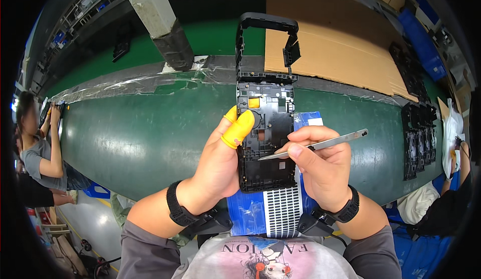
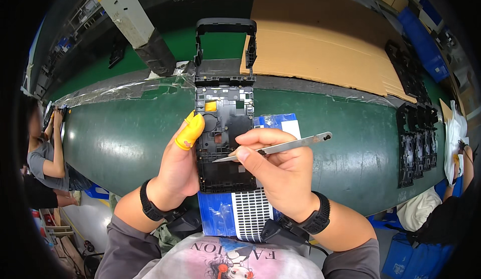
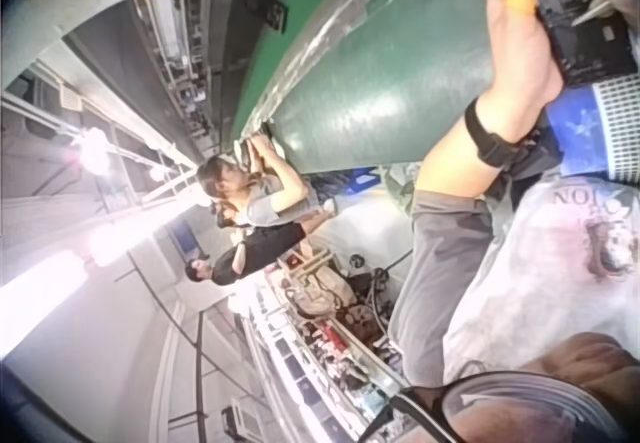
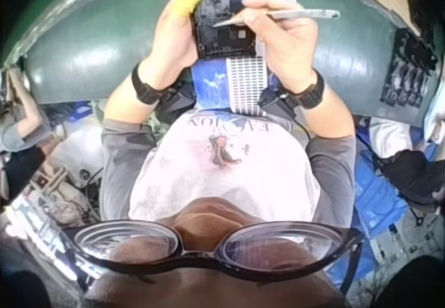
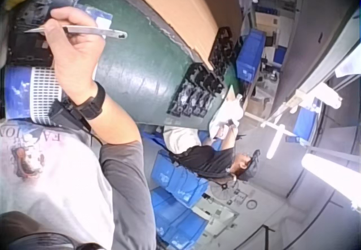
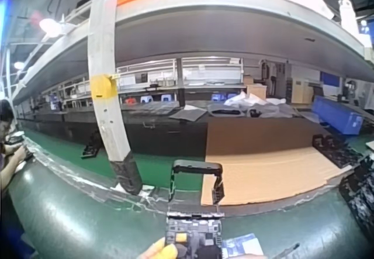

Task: The person is using tweezers and a stylus to assemble or inspect small electronic components on a plastic chassis at a production line station.

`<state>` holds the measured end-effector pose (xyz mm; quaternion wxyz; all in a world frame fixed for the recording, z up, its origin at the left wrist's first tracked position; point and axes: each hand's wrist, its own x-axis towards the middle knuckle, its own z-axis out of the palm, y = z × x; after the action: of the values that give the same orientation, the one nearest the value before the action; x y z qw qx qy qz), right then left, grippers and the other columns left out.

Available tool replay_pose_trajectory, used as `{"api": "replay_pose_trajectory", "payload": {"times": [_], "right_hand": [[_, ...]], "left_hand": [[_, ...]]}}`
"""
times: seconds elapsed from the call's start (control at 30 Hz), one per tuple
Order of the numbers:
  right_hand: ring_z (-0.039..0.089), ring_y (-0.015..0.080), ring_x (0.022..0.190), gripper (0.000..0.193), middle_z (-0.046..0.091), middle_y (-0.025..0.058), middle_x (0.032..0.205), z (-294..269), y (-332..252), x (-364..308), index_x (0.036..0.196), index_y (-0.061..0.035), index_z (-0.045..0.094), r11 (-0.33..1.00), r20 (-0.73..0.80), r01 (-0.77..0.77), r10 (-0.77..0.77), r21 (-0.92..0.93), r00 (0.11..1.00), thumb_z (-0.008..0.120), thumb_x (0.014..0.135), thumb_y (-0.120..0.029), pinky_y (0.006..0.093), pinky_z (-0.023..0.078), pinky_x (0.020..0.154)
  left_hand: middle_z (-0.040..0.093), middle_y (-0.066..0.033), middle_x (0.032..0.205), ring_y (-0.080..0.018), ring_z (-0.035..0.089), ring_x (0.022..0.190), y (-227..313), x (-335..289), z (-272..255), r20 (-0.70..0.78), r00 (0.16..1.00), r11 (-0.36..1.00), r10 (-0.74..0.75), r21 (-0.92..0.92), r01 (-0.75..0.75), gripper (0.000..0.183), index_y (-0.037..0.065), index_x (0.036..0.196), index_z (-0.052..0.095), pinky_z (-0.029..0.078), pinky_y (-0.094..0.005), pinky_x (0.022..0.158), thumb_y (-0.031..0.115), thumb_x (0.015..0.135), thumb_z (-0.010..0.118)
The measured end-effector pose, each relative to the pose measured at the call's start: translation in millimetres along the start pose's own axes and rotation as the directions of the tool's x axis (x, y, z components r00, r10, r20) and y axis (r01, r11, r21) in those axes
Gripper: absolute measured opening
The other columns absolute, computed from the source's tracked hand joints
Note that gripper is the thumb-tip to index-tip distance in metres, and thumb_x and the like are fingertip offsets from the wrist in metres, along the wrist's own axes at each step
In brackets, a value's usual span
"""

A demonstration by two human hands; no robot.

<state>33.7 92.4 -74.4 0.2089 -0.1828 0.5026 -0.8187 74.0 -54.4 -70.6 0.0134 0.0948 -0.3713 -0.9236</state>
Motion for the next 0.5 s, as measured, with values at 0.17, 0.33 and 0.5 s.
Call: {"api": "replay_pose_trajectory", "payload": {"times": [0.17, 0.33, 0.5], "right_hand": [[0.056, 0.0097, 0.071, 0.017, 0.059, 0.0082, 0.079, 1.0, 3.7, -0.1, 0.092, 0.005, 0.054, 1.0, -0.007, 0.009, -0.009, 0.026, 1.0, 0.054, 0.075, 0.005, 0.0189, 0.044, 0.062], [0.056, 0.0093, 0.071, 0.017, 0.059, 0.0078, 0.079, -0.3, 7.6, -0.3, 0.093, 0.0044, 0.054, 1.0, -0.016, -0.003, 0.003, 0.006, 1.0, 0.054, 0.076, 0.005, 0.0184, 0.043, 0.062], [0.054, 0.0079, 0.067, 0.016, 0.059, 0.0073, 0.078, -2.3, 5.1, 1.5, 0.092, 0.0034, 0.055, 1.0, -0.003, 0.017, -0.017, 0.019, 1.0, 0.054, 0.076, 0.003, 0.0179, 0.041, 0.056]], "left_hand": [[0.052, -0.0044, 0.097, -0.0114, 0.051, 0.083, -0.6, 0.5, -3.6, -0.005, 1.0, 1.0, -0.001, 0.006, 0.001, 0.029, 0.008, 0.111, 0.042, 0.046, -0.0254, 0.071, 0.023, 0.085, 0.045], [0.051, -0.0051, 0.099, -0.0134, 0.05, 0.09, 1.4, -0.9, -1.6, 0.008, 1.0, 1.0, -0.019, -0.002, 0.019, 0.03, 0.008, 0.112, 0.04, 0.045, -0.0264, 0.073, 0.019, 0.084, 0.045], [0.048, -0.008, 0.105, -0.0176, 0.048, 0.098, 5.9, -4.0, -5.1, 0.141, 0.99, 0.99, 0.025, 0.137, -0.045, 0.048, 0.007, 0.118, 0.033, 0.042, -0.0289, 0.081, -0.003, 0.074, 0.048]]}}
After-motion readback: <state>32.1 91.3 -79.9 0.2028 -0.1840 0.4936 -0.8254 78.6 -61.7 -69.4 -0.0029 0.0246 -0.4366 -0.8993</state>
